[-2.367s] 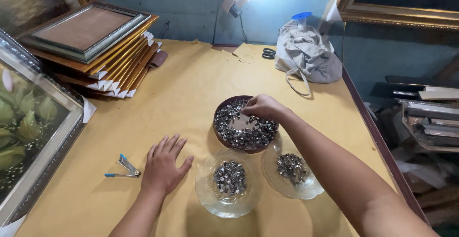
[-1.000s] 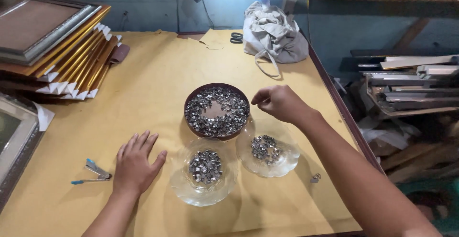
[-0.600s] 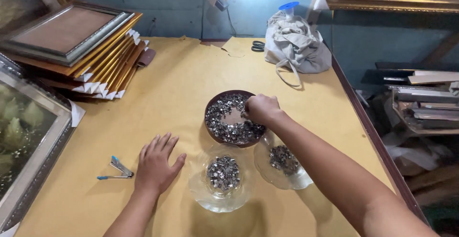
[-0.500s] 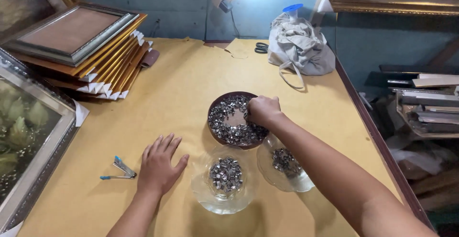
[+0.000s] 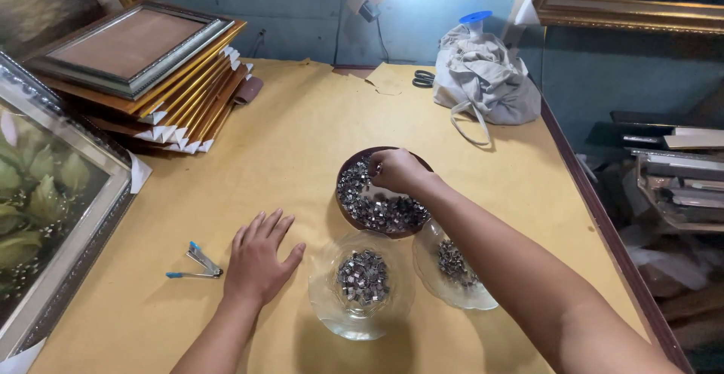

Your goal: Sorting small metal hardware components from a central bowl into two separate glass bowls on a workbench.

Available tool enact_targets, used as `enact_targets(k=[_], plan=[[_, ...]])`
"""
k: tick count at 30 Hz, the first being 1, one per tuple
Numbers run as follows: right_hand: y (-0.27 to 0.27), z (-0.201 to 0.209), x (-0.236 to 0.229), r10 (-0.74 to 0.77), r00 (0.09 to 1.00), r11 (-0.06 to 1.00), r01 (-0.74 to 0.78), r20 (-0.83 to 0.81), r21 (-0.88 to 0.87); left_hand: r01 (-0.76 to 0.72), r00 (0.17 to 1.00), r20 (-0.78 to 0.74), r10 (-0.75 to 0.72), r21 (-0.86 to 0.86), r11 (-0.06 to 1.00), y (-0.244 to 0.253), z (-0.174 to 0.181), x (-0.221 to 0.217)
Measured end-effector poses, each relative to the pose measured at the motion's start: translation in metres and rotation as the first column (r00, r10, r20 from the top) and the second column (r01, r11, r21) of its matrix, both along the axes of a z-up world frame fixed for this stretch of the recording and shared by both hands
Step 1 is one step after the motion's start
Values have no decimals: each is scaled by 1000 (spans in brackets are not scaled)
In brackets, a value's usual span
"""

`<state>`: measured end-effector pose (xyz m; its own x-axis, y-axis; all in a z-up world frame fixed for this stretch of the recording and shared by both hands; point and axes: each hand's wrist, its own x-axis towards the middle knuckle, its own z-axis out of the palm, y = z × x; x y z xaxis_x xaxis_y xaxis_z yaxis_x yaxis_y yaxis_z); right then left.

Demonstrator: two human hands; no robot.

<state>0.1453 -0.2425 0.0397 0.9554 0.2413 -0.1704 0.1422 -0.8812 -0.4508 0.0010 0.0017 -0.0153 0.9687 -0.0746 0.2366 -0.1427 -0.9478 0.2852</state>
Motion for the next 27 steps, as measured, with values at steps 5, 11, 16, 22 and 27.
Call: enact_targets(k=[5,11,16,22,27], plan=[[17,17,-10,79,997,974,-80,-14,-212,-1,1000,-6,1,6,1000,0,1,-1],[27,13,-10,124,992,938,-111,21,-328,-4,1000,-28,4,5,1000,1,2,-1],[-1,7,-15,46,996,992,-36,81,-124,1,1000,-18,-1,-1,1000,1,6,-2],[-59,37,-67,-157,985,956,133,73,261,-5,987,-157,22,106,994,2,7,-3],[-100,45,-115,-263,964,921,241,31,306,-12,996,-82,21,108,994,1,2,-1]])
